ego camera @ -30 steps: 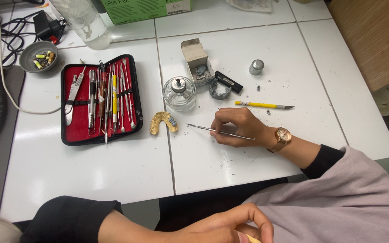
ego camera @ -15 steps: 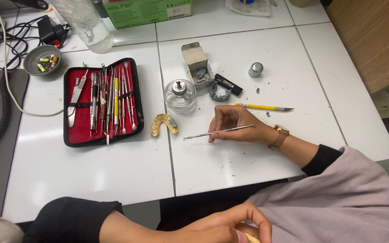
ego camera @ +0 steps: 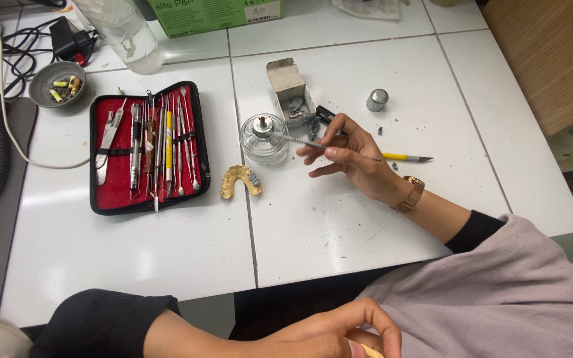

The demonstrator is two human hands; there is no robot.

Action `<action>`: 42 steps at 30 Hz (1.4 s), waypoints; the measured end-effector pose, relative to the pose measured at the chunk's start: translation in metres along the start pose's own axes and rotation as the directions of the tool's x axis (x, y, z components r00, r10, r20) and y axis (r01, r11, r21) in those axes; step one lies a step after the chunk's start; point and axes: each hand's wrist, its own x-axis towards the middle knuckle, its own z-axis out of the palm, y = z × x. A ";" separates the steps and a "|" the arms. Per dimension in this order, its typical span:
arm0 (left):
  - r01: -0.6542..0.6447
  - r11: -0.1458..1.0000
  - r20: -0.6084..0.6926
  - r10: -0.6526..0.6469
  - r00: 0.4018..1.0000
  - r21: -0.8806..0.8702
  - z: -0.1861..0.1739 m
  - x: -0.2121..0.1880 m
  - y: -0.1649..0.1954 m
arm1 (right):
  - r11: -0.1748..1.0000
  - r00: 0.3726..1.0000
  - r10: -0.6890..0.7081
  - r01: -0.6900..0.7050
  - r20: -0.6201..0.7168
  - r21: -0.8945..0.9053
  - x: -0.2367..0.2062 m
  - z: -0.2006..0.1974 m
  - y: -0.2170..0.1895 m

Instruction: The person holds a yellow dental cast with a partial denture framework in one hand and uses a heated wax spatula to add and shape wax around the framework, repeatedly dipping the tool into a small glass jar of molten wax and working the wax along the teeth. A second cast and a tray of dental instruments sit on the bench nearby.

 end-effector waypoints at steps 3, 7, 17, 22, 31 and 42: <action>-0.018 1.000 0.024 0.018 1.000 -0.022 0.000 -0.002 0.001 | 1.000 1.000 -0.012 0.011 -0.015 -0.027 0.003 0.002 -0.002; -0.005 1.000 0.017 0.006 1.000 -0.012 0.001 0.000 0.001 | 0.998 1.000 -0.006 0.004 -0.029 -0.057 0.006 0.006 -0.003; -0.009 0.998 0.016 0.008 1.000 0.060 0.002 0.000 0.006 | 0.997 0.998 0.046 -0.049 -0.053 -0.066 0.011 0.011 -0.004; -0.137 0.990 0.078 0.136 0.988 0.007 -0.001 0.001 0.025 | 0.998 0.998 0.045 -0.047 -0.040 -0.046 0.011 0.011 -0.005; -0.166 0.985 0.034 0.168 0.985 -0.057 -0.032 0.023 0.054 | 0.997 0.998 0.052 -0.054 -0.039 -0.054 0.010 0.010 -0.010; -0.147 0.988 0.022 0.148 0.989 -0.047 -0.031 0.022 0.054 | 0.997 0.998 0.050 -0.053 -0.041 -0.063 0.009 0.010 -0.010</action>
